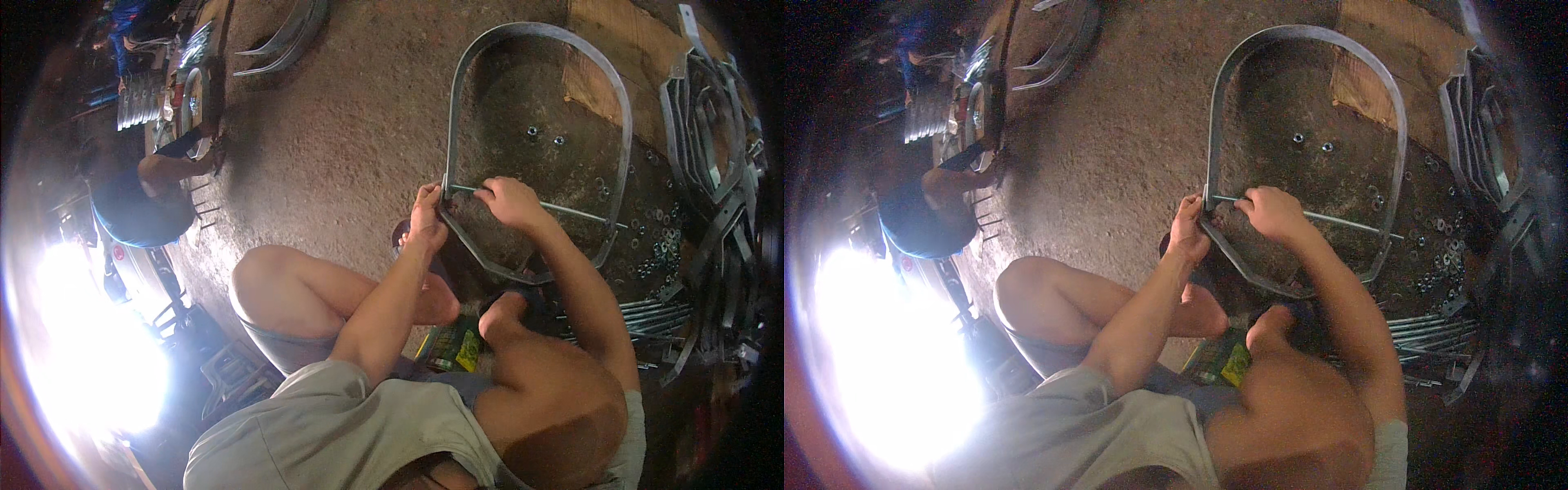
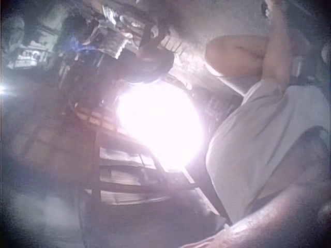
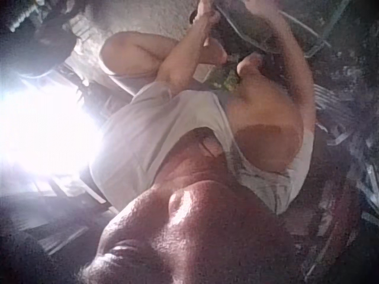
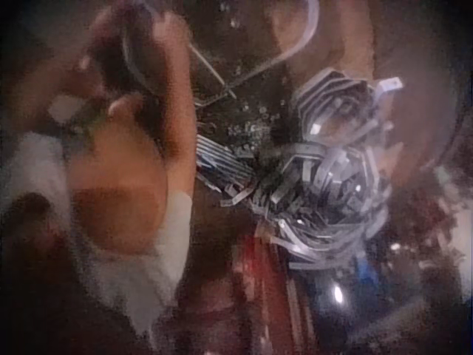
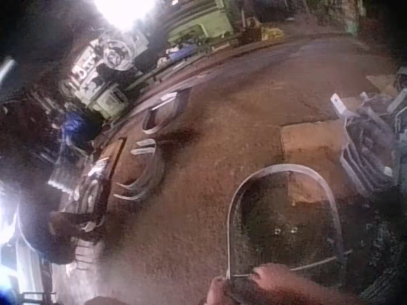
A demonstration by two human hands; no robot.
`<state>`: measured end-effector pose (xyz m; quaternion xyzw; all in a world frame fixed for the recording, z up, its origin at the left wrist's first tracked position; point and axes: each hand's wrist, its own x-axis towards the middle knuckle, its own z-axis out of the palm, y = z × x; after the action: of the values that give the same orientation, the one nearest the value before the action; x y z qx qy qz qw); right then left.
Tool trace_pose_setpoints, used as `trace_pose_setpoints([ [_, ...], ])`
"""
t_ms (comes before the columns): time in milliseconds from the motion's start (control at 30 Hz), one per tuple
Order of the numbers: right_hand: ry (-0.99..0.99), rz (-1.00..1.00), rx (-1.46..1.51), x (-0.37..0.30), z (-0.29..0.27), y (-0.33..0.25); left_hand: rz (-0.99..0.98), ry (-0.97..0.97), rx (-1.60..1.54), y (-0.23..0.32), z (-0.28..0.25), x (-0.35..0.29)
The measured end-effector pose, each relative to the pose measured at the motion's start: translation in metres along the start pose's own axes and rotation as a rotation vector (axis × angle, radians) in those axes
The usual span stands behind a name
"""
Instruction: The person sits on the floor and assembles a metal frame by inserting bolts and tightening nuts by hand. They handle multiple U-shaped metal pieces, aligning them and securing them with fasteners from a pile on the ground.
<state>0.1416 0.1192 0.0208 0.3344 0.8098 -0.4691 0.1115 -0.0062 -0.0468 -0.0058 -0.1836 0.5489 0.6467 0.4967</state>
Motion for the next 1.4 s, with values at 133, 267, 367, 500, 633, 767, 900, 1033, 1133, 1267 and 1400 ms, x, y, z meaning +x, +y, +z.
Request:
trace_pose_setpoints([
  [133, -0.075, 0.027, 0.016, 0.007, -0.005, 0.001, -0.025, 0.032, 0.001, 0.005, 0.021, -0.01],
  [267, 0.078, -0.054, 0.062, -0.002, -0.002, -0.008, 0.015, -0.019, -0.067, -0.005, 0.003, -0.001],
  [367, 0.14, -0.081, 0.106, -0.005, 0.002, -0.009, 0.03, -0.033, -0.078, -0.007, 0.009, -0.003],
  [500, 0.274, -0.213, 0.096, 0.003, 0.004, -0.022, 0.065, -0.079, -0.053, -0.009, 0.007, 0.003],
  [633, 0.119, -0.17, -0.107, 0.021, 0.022, -0.021, 0.039, -0.046, -0.042, -0.004, 0.019, -0.007],
  [767, -0.054, -0.145, -0.081, 0.029, 0.019, -0.014, 0.143, -0.024, 0.149, -0.005, 0.017, -0.01],
  [900, -0.022, -0.28, 0.21, 0.037, 0.015, -0.005, 0.187, -0.025, 0.232, -0.009, 0.017, -0.01],
  [1033, -0.114, -0.163, 0.216, 0.03, 0.005, -0.015, 0.146, -0.017, 0.138, -0.008, 0.02, -0.01],
  [1133, -0.042, -0.378, 0.197, 0.034, 0.011, -0.009, 0.136, -0.036, 0.106, -0.004, 0.02, -0.01],
  [1267, -0.138, -0.357, 0.213, 0.038, 0.003, -0.012, 0.135, -0.033, 0.157, -0.004, 0.015, -0.008],
  [1400, -0.161, -0.26, 0.221, 0.04, 0.001, -0.014, 0.13, 0.03, 0.117, -0.001, 0.023, -0.009],
])
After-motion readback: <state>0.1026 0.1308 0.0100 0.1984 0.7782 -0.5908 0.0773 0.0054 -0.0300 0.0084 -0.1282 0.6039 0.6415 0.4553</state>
